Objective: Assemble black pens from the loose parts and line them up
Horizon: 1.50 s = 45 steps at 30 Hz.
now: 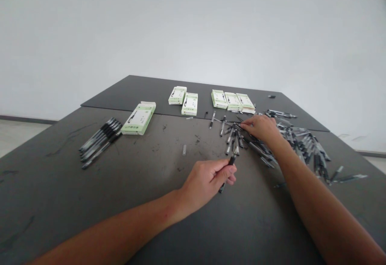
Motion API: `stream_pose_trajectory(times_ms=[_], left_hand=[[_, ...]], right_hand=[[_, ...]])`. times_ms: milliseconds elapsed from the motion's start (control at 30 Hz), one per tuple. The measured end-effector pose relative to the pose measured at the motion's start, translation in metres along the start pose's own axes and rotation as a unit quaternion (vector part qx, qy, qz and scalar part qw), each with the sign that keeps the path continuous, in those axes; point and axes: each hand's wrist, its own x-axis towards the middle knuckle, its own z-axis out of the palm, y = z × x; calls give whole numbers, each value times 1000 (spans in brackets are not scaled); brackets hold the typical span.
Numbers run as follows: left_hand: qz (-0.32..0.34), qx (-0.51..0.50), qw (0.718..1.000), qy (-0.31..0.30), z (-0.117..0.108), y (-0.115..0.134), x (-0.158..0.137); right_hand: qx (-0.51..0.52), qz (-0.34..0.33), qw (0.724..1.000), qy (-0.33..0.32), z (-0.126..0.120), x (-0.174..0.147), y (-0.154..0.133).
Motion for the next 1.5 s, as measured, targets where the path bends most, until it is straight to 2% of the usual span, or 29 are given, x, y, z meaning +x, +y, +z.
stream_pose_trajectory(times_ms=[400, 1500], left_hand=[[-6, 6, 1000, 4, -1, 2, 2], [-29, -11, 1000, 4, 1, 3, 1]], right_hand=[[-45, -22, 998, -29, -7, -1, -4], [-24, -43, 998, -35, 0, 4, 3]])
